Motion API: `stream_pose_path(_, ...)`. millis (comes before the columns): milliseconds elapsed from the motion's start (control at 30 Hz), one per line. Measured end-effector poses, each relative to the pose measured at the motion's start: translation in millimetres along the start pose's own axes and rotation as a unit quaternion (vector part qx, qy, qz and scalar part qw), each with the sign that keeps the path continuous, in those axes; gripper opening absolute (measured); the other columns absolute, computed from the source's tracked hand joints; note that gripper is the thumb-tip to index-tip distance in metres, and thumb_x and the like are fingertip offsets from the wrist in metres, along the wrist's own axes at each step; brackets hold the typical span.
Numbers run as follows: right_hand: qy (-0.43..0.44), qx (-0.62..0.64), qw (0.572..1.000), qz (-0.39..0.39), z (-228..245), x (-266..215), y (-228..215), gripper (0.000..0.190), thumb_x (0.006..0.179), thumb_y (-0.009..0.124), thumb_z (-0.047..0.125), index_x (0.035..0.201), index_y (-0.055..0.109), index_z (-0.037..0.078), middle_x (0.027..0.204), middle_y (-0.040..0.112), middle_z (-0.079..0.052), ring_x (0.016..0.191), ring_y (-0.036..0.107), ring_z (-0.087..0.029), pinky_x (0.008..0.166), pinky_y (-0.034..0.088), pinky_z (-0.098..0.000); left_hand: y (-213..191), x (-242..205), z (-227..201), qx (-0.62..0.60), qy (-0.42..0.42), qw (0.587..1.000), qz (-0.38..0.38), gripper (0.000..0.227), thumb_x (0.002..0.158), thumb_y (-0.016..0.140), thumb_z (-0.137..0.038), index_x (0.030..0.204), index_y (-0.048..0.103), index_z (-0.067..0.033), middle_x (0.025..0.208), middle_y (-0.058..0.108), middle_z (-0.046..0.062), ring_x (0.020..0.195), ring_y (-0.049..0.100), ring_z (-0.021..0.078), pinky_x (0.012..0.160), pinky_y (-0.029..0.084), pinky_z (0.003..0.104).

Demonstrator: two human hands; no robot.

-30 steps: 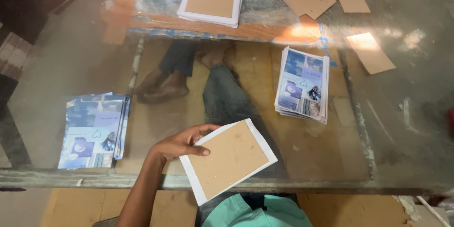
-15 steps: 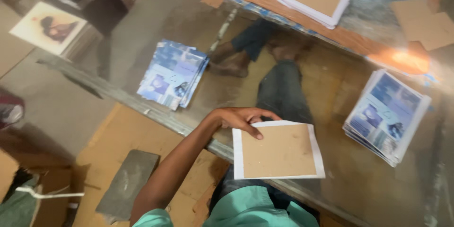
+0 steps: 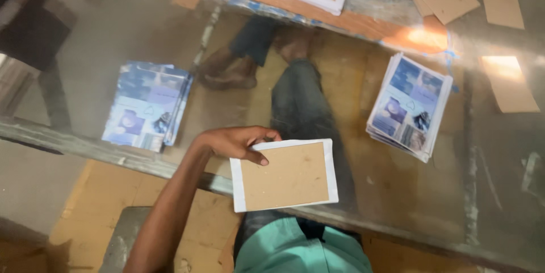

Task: The person assembles small cards by placing a brown rectangular insert into a printed card frame and pressing the edges to secure it. They repeat this process for multiple cards, stacking the finished items on the table.

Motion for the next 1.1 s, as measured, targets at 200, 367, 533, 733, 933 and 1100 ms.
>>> stream_pose_path(200,-0.118,0.224,0.841,0.479,121.7,7.1,109.6,0.119,0.069,0.091,0.045,0.16,0.025,0.008,0.16,0.039,-0.015,0.142,0.046,-0.03,0.114,0.037,-0.0433,19.1,40.8,-7.5,0.038,0.003,0.998,0.058,0.04,0.09,0.075,-0.008,0.126,0.058,-0.0035,0.107,0.068,0.004,0.103,0.061,0.0117,0.087,0.053,0.03)
stream_pose_path(367,-0.141,0.137,0.74,0.643,168.2,41.3,168.5,0.06,0.075,0.083,0.042,0.122,0.071,0.007,0.11,0.08,-0.009,0.104,0.075,-0.022,0.091,0.058,-0.0387,4.8,27.5,5.0,0.113,-0.036,0.993,0.001,0.044,0.087,0.077,-0.009,0.128,0.059,-0.0048,0.109,0.07,0.007,0.103,0.065,0.0173,0.087,0.054,0.033)
stream_pose_path(533,-0.268,0.038,0.881,0.387,163.6,45.1,178.6,0.048,0.085,0.076,0.04,0.121,0.072,0.007,0.105,0.074,-0.016,0.103,0.068,-0.032,0.092,0.052,-0.0431,3.4,23.1,-1.9,0.309,-0.099,0.916,-0.238,0.043,0.084,0.072,-0.007,0.125,0.064,-0.0082,0.117,0.07,0.012,0.108,0.068,0.0285,0.09,0.056,0.041)
stream_pose_path(733,-0.289,-0.007,0.916,0.277,145.9,20.8,196.9,0.048,0.093,0.064,0.032,0.133,0.066,0.005,0.132,0.068,-0.014,0.124,0.061,-0.031,0.103,0.048,-0.0396,42.3,33.9,-7.1,0.505,-0.098,0.775,-0.367,0.037,0.095,0.059,-0.006,0.131,0.062,-0.0015,0.131,0.058,0.019,0.122,0.058,0.0366,0.093,0.051,0.052)
stream_pose_path(933,-0.344,-0.062,0.909,0.226,136.9,-7.7,204.7,0.046,0.097,0.054,0.022,0.139,0.061,0.005,0.143,0.063,-0.01,0.132,0.06,-0.019,0.115,0.044,-0.0342,61.4,33.3,13.3,0.559,-0.026,0.719,-0.413,0.045,0.092,0.059,-0.006,0.135,0.058,0.0069,0.153,0.051,0.023,0.137,0.054,0.0362,0.11,0.047,0.047)
stream_pose_path(1100,-0.277,-0.054,0.913,0.295,145.8,-10.1,196.3,0.046,0.094,0.056,0.011,0.14,0.061,0.012,0.145,0.062,-0.006,0.133,0.059,-0.019,0.116,0.043,-0.0334,66.8,37.6,31.4,0.537,-0.018,0.725,-0.431,0.045,0.092,0.061,-0.004,0.136,0.061,0.0053,0.142,0.063,0.021,0.136,0.057,0.0337,0.119,0.042,0.043)
Point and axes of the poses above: each hand's wrist, its own x-axis towards the middle knuckle, its own y-axis out of the palm, z = x × y, the point moved 1 cm from there along x, towards the middle knuckle
